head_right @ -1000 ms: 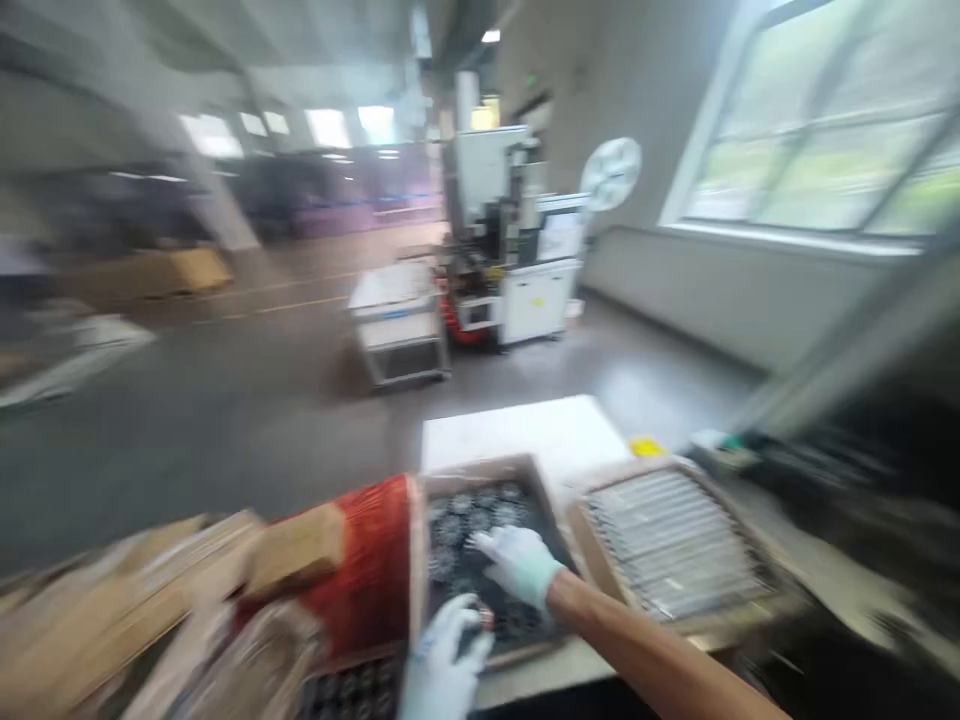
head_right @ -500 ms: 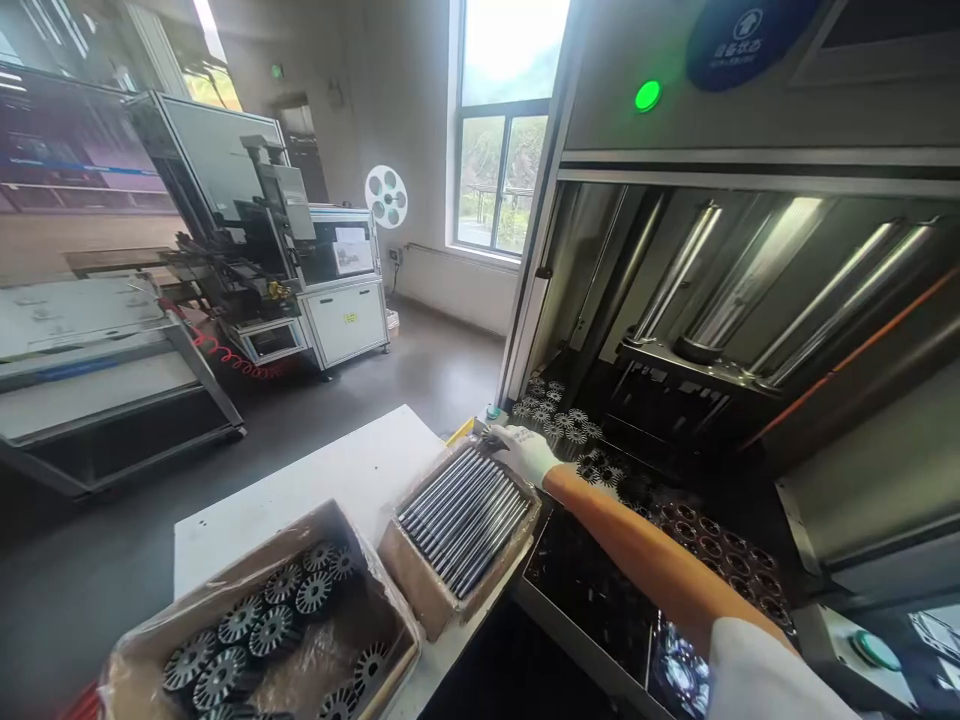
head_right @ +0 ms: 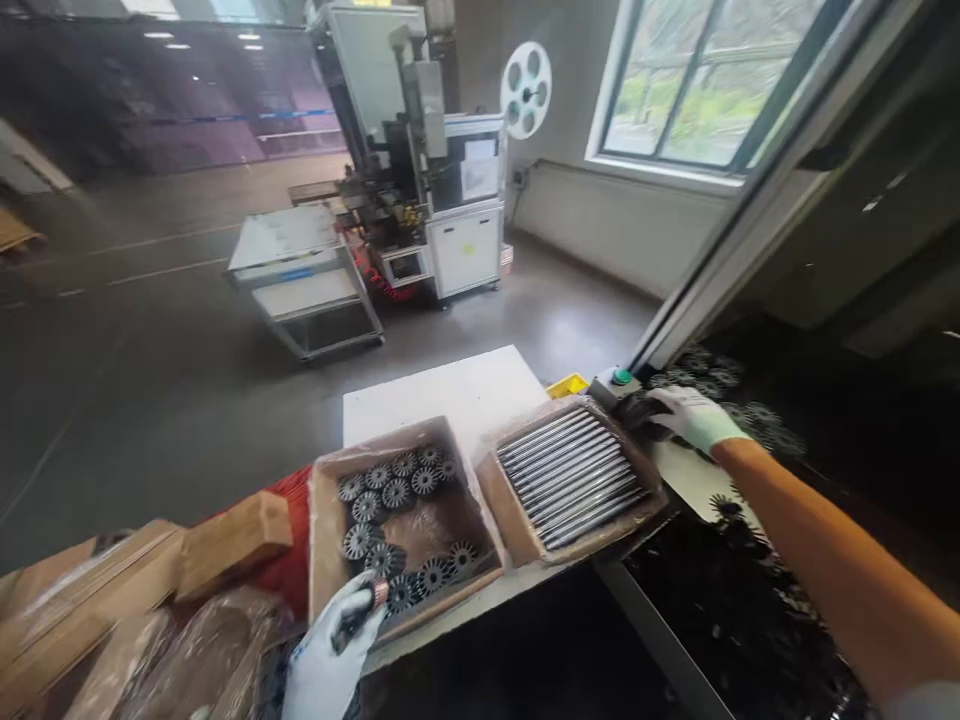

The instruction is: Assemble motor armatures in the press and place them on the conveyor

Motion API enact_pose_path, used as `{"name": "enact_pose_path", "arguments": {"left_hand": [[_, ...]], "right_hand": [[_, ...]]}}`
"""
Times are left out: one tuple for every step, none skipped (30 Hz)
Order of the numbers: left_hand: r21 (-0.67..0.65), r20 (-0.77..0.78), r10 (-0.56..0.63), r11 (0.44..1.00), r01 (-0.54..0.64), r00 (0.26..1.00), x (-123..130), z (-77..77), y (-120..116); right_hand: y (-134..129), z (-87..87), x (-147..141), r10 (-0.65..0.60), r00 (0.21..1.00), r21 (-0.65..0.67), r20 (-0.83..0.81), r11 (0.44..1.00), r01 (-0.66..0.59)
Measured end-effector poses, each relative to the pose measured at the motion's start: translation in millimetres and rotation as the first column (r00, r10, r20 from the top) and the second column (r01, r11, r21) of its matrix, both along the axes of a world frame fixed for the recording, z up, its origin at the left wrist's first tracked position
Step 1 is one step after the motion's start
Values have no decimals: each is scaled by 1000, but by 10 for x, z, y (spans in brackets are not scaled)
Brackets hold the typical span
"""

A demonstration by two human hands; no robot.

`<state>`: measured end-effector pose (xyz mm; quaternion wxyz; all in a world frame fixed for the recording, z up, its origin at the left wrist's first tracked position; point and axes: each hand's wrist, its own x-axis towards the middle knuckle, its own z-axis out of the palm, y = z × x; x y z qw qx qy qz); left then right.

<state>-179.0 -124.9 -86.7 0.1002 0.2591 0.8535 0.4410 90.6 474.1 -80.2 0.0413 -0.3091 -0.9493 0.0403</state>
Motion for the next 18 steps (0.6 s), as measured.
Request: {"name": "enact_pose_path", "arguments": {"left_hand": [[9,14,13,1000,-13,1000,-3,17,-19],[24,30,32,999,-32,999,-6,34,-28],[38,48,50,998,-52,998,-4,51,-35],[53,67,63,996,-66,996,3,69,-46],[64,88,70,995,-76,994,13,86,-64],[73,111,76,994,-85,991,25,100,-90],[81,133,80,993,-92,988,37,109,-122],[91,150,82,991,-97,985,47,111,-157],[102,161,82,990,-100,984,54,107,-194],[116,166,80,988,-101,983,56,97,-229],[133,168,77,986,-100,983,55,82,-260],[151,171,73,983,-99,983,50,67,-286],[167,180,70,981,-101,981,43,52,-306],[180,197,70,978,-106,978,34,38,-321],[194,217,72,974,-115,974,25,27,-331],[211,235,77,969,-128,969,17,18,-337],[224,250,83,964,-141,965,9,8,-341],[231,259,91,961,-153,962,3,-2,-343]], "right_hand": [[52,-51,28,2,1000,25,-24,1000,-2],[81,-83,49,-13,999,65,-37,998,16],[82,-90,55,-51,998,113,-39,992,56],[47,-67,34,-112,993,165,-38,979,117],[-33,-14,-22,-184,982,214,-47,958,189],[-171,66,-121,-240,967,255,-84,933,253],[-376,167,-266,-255,956,271,-147,919,287],[-656,278,-454,-225,947,257,-227,925,281],[-1011,387,-682,-162,933,233,-322,941,244],[-1435,480,-940,-36,927,151,-374,983,100],[-1909,545,-1218,80,906,38,-417,997,-70],[-2412,571,-1506,196,885,-86,-422,963,-255],[-2912,553,-1791,272,886,-213,-375,905,-368],[-3383,491,-2065,359,892,-316,-274,843,-436],[-3800,390,-2319,437,886,-401,-152,793,-460],[-4147,261,-2548,479,877,-445,-40,778,-445],[-4416,116,-2747,496,868,-469,36,775,-424],[-4609,-29,-2915,495,863,-494,100,778,-388]]}}
